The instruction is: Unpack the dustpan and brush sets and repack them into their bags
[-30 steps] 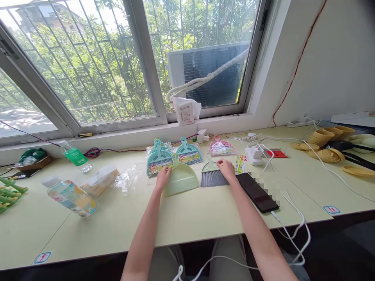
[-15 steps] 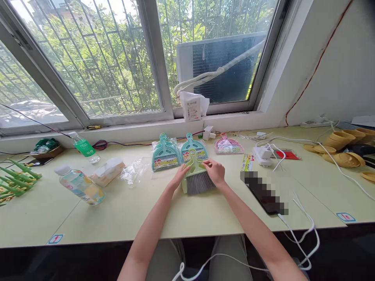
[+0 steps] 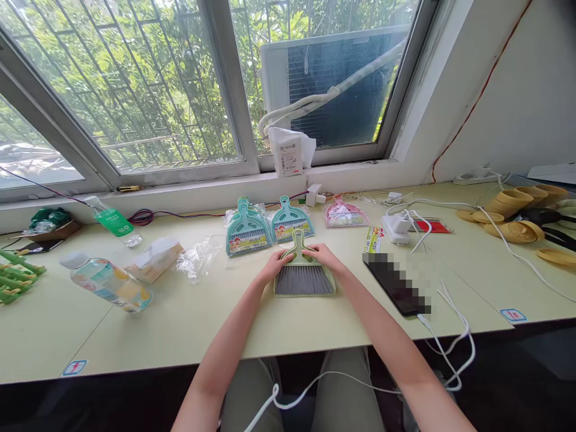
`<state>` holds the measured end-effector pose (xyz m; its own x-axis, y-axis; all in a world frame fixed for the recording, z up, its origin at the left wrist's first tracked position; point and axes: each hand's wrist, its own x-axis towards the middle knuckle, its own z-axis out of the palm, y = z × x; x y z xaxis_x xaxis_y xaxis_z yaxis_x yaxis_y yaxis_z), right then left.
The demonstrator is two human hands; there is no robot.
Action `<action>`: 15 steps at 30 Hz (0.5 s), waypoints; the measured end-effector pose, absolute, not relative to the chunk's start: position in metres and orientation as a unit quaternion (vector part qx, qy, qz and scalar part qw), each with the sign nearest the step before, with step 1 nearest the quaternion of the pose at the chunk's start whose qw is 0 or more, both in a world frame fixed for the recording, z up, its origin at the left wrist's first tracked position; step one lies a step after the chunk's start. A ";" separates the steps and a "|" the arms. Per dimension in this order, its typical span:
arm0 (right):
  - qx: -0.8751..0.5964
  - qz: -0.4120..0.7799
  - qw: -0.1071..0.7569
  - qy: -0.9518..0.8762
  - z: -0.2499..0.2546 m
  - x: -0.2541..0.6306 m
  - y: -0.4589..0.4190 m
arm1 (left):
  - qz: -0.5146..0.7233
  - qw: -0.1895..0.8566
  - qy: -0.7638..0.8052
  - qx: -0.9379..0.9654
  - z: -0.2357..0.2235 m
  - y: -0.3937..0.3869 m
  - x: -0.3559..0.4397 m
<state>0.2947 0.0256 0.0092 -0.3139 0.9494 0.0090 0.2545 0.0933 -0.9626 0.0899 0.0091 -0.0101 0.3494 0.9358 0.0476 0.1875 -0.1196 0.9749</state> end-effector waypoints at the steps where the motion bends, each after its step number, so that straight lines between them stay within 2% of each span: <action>1: -0.469 0.494 0.358 -0.638 0.009 0.293 0.024 | 0.374 0.504 0.439 0.643 -0.013 0.011 0.089; 15: -0.463 0.560 0.372 -0.577 0.006 0.286 0.020 | 0.336 0.378 0.525 0.684 -0.003 0.008 0.087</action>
<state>0.2865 0.0196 0.0060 -0.2936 0.9518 -0.0887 0.1178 -0.0561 -0.9915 0.0873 0.0079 -0.0032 0.2228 0.9729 0.0622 0.4651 -0.1621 0.8703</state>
